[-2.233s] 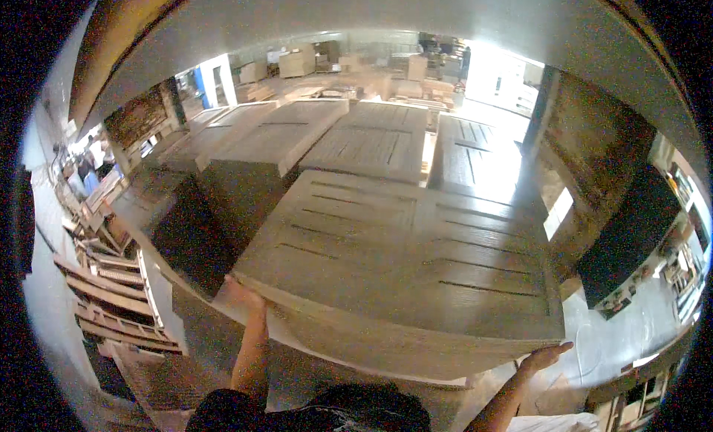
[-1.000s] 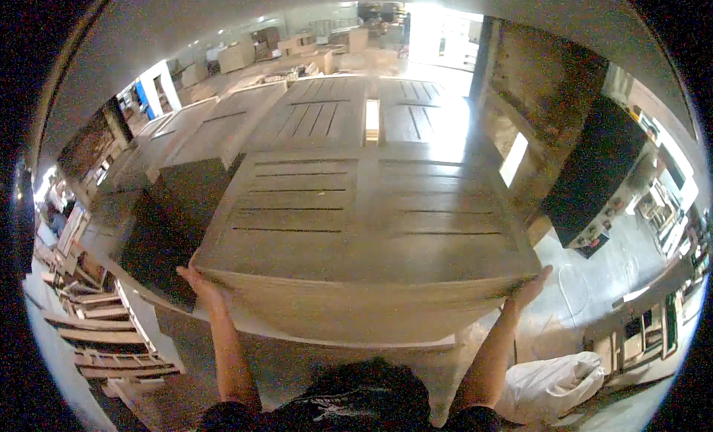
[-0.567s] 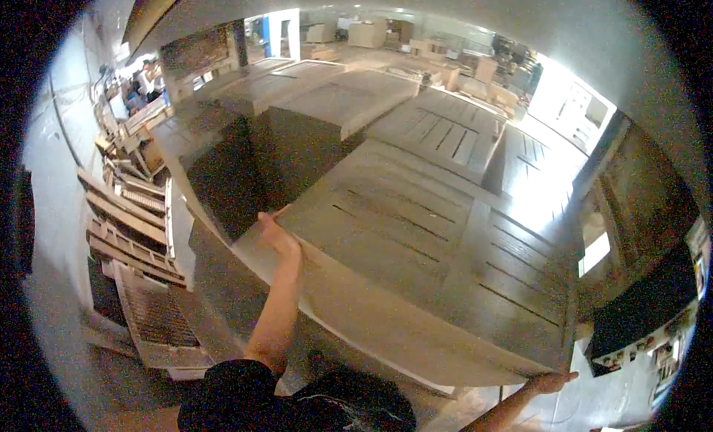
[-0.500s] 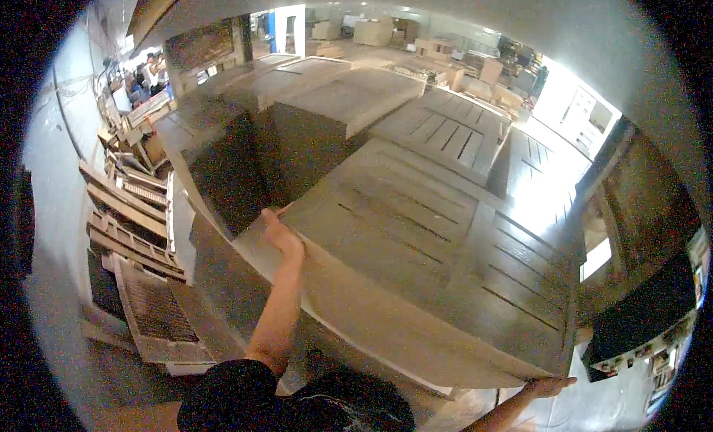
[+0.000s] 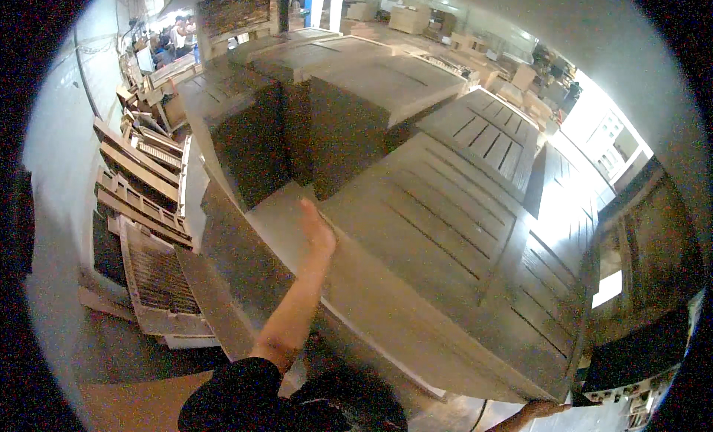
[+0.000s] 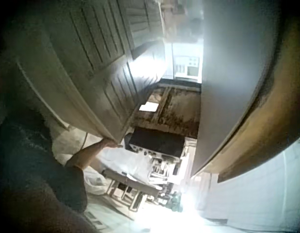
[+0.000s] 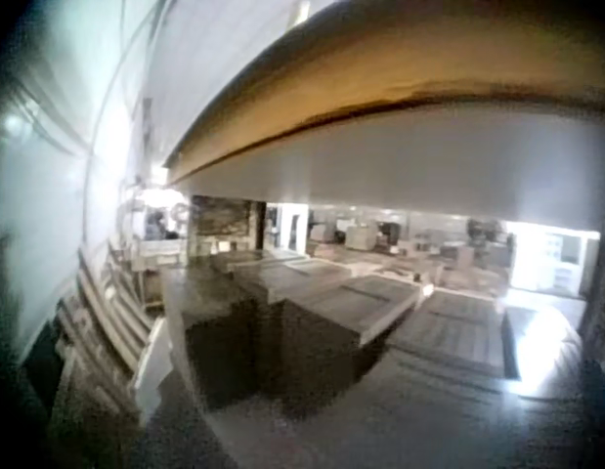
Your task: The person carries slatted wooden panels from a workbench and stacks them onto large vertical piles before bringing another panel back to the workbench.
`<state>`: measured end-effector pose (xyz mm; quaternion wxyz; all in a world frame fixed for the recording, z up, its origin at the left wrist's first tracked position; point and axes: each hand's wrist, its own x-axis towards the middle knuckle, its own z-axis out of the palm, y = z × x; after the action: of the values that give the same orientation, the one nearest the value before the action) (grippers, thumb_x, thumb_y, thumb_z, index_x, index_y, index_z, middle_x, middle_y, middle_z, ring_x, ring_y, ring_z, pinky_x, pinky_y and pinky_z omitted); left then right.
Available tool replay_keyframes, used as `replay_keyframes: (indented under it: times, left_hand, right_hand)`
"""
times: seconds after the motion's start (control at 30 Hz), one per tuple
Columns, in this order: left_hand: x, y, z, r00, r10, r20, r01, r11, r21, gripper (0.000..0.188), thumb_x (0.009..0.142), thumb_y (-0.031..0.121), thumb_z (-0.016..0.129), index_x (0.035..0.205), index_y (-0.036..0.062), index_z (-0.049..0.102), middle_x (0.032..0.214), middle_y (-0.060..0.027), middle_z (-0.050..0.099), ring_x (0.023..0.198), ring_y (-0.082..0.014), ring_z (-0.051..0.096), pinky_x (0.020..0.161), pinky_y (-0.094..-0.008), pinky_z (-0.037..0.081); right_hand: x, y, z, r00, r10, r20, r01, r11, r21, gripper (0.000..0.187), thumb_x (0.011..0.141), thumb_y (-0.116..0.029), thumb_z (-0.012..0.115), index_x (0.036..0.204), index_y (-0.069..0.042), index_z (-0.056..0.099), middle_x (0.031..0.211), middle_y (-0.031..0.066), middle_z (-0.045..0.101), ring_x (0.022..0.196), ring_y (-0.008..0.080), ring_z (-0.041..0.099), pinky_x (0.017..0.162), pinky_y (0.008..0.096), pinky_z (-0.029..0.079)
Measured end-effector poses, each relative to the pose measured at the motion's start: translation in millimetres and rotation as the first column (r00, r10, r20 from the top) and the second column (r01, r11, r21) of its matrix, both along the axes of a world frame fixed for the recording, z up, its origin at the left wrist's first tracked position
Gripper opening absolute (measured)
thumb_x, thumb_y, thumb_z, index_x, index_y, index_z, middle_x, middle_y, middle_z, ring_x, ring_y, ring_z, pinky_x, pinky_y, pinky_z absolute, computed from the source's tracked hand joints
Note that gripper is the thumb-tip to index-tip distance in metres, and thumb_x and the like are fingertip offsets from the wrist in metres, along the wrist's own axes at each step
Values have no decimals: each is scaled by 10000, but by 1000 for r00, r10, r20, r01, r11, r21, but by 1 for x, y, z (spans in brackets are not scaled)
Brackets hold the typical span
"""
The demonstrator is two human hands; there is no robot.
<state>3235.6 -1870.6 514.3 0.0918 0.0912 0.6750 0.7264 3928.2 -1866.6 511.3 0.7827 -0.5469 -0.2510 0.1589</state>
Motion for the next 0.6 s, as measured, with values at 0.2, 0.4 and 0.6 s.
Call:
replay_keyframes:
  times: [0.2, 0.4, 0.6]
  left_hand:
    - [3, -10, 12, 935, -306, 177, 238, 915, 325, 764, 976, 612, 179, 1134, -17, 583, 720, -96, 583, 760, -269, 557, 770, -432, 427]
    - [-66, -51, -78, 783, -605, 146, 482, 738, 472, 361, 984, 241, 460, 1260, 33, 563, 1272, -129, 574, 1161, -260, 549, 1041, -380, 364]
    - [-92, -185, -107, 813, -556, 172, 538, 831, 139, 491, 985, 411, 449, 1144, -23, 613, 1114, -136, 664, 1006, -249, 644, 903, -354, 487]
  right_hand:
    - [19, 0, -10, 970, 147, -193, -133, 987, 86, 877, 916, -692, 228, 1467, -10, 253, 1486, 216, 295, 1355, 361, 292, 1113, 456, 263]
    - [-8, -56, -95, 926, -306, -223, 253, 938, -235, 826, 917, -706, 178, 1222, -64, 600, 1188, 91, 630, 1169, 285, 486, 1014, 465, 329]
    - [-214, -131, -304, 826, 424, -372, -454, 110, -884, 647, 904, -596, 372, 1178, -67, 626, 1114, 107, 653, 1079, 273, 548, 944, 414, 397]
